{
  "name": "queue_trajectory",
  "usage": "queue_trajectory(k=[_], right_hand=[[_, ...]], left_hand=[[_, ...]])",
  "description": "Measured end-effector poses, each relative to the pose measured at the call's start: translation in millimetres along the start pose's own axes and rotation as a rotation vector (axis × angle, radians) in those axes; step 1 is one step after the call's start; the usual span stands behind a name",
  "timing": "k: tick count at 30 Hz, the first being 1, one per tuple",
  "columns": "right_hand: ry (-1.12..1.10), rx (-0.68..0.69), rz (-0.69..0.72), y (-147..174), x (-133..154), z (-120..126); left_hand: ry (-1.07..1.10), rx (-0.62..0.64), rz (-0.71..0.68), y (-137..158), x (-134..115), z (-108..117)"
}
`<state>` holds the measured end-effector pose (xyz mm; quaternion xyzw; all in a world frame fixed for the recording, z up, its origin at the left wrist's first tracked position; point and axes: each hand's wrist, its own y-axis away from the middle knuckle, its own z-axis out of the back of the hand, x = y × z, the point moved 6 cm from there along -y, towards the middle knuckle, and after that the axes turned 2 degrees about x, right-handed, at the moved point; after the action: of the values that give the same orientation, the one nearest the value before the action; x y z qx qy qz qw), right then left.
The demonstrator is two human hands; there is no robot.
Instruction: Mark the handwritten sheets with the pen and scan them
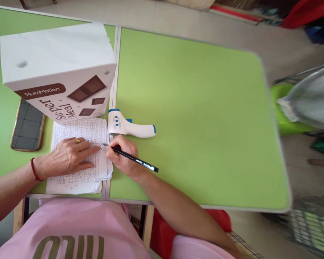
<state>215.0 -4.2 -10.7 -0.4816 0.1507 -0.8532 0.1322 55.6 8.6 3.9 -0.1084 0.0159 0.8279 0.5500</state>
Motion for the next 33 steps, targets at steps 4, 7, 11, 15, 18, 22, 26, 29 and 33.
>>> queue_trajectory(k=[4, 7, 11, 15, 18, 22, 26, 29, 33], right_hand=[[0.016, 0.004, 0.028, -0.4, 1.5, -0.9], [0.003, 0.000, 0.037, -0.8, 1.8, -0.7], [-0.011, 0.001, 0.037, -0.8, 2.1, -0.5], [-0.030, -0.023, 0.010, -0.6, 1.2, 2.5], [0.004, -0.042, 0.012, -1.0, 1.7, 5.5], [0.039, -0.025, 0.015, -1.8, 1.6, 5.5], [0.050, -0.029, 0.005, -1.4, 0.6, 4.2], [0.039, -0.036, -0.001, -0.7, 0.1, 3.6], [0.024, -0.021, -0.004, -0.9, 0.2, 3.3]], left_hand=[[0.000, -0.011, -0.004, -0.2, 0.0, 0.0], [-0.001, -0.004, -0.005, -0.3, 0.2, -1.0], [0.000, -0.005, -0.009, 0.0, 0.0, -1.1], [0.004, -0.017, -0.006, 0.1, 0.0, 0.3], [0.001, -0.022, -0.010, 0.0, -0.2, 1.5], [0.005, -0.020, -0.010, -0.3, -0.1, 2.1], [0.008, -0.004, 0.002, -0.2, 0.4, 1.0], [0.009, 0.020, 0.008, 0.3, 0.4, -0.7], [0.016, 0.014, 0.001, 0.8, 0.1, 0.0]])
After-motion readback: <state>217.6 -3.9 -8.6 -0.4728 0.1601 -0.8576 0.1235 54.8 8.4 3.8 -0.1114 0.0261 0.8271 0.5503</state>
